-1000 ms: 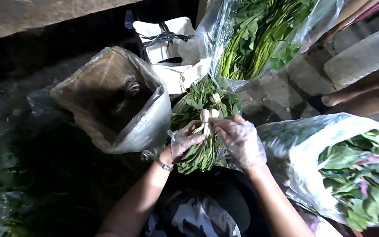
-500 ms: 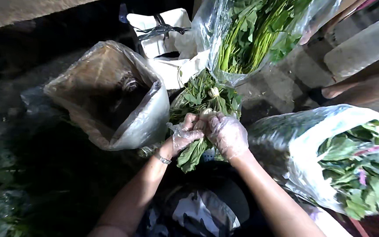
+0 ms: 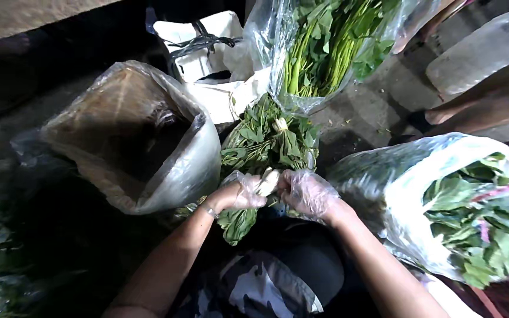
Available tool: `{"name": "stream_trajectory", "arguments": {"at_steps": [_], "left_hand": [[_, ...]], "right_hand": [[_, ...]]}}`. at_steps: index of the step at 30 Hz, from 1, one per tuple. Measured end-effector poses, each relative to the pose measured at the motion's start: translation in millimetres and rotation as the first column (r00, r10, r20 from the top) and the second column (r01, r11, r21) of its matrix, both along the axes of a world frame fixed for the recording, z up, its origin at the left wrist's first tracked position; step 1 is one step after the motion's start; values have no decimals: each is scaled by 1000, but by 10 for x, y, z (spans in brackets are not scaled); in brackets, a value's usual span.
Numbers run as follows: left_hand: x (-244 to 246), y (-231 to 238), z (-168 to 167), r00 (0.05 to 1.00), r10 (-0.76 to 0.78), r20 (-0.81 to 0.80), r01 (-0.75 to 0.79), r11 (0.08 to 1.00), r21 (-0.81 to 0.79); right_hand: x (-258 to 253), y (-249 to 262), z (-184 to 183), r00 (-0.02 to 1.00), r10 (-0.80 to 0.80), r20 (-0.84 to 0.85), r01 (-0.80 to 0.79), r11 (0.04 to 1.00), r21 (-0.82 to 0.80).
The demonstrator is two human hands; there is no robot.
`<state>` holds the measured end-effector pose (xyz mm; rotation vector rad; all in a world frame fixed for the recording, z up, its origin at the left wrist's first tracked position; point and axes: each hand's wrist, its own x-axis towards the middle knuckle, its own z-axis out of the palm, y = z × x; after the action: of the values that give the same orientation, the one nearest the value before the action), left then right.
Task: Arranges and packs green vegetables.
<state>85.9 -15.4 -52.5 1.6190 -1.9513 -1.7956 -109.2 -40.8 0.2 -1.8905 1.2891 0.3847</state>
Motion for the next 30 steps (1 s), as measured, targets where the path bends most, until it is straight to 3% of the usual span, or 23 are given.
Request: {"name": "stream_trajectory", "arguments": {"at_steps": [2, 6, 8, 9, 11, 12, 13, 14, 15, 16, 17, 18, 19, 20, 22, 24, 25, 26, 27, 30], "left_hand": [[46, 59, 21, 982, 51, -180, -42, 998, 50], [123, 59, -63, 824, 291, -486, -175, 947, 271], [150, 27, -239, 608, 375, -700, -44, 896, 442], [136, 24, -338, 427, 449, -785, 86, 844, 530], [31, -4, -519, 124, 582, -803, 360, 728, 583], [-17, -9, -588, 27, 627, -778, 440, 692, 572], [-21, -3, -618, -10, 630, -777, 428, 705, 566], [33, 10, -565, 77, 593, -802, 264, 763, 590], [100, 34, -414, 320, 538, -780, -58, 833, 551], [128, 37, -280, 572, 490, -657, -312, 872, 378], [117, 19, -183, 738, 446, -506, -380, 895, 234], [94, 11, -162, 793, 416, -446, -371, 909, 187], [87, 21, -193, 765, 395, -508, -333, 918, 214], [96, 41, -280, 650, 392, -651, -246, 919, 308], [93, 129, -460, 154, 482, -863, 106, 860, 499], [89, 195, -504, -282, 544, -790, 380, 820, 428], [105, 174, -522, -404, 528, -747, 403, 836, 373], [124, 140, -560, -483, 513, -710, 373, 854, 363], [169, 74, -662, -490, 500, -714, 317, 865, 389], [169, -65, -893, -413, 652, -636, 170, 742, 649]], "right_hand": [[-84, -82, -50, 984, -45, 173, 51, 998, -33], [-168, -334, -280, 804, -224, 551, 253, 967, 24], [-71, -423, -228, 781, -308, 543, 324, 944, 69], [-28, -473, -223, 776, -333, 536, 342, 936, 86], [64, -577, -198, 774, -400, 491, 364, 915, 170], [122, -603, -158, 781, -443, 440, 384, 896, 222], [160, -625, -136, 792, -470, 389, 394, 881, 261], [174, -641, -115, 818, -463, 341, 381, 881, 281], [167, -633, -125, 835, -451, 314, 379, 887, 265], [146, -598, -130, 843, -450, 295, 394, 889, 232], [116, -540, -135, 840, -456, 295, 416, 889, 191], [82, -494, -172, 832, -454, 319, 426, 891, 158], [54, -473, -219, 818, -451, 357, 432, 891, 136], [34, -475, -268, 804, -447, 393, 440, 891, 113], [-46, -539, -372, 796, -445, 410, 482, 876, 15], [-322, -670, -510, 720, -554, 417, 618, 786, -23], [-462, -700, -537, 683, -598, 420, 669, 743, -29], [-542, -696, -559, 662, -609, 436, 690, 723, -38], [-541, -660, -541, 656, -600, 458, 686, 727, -30], [-292, -644, -450, 733, -487, 474, 577, 815, -55]]}}
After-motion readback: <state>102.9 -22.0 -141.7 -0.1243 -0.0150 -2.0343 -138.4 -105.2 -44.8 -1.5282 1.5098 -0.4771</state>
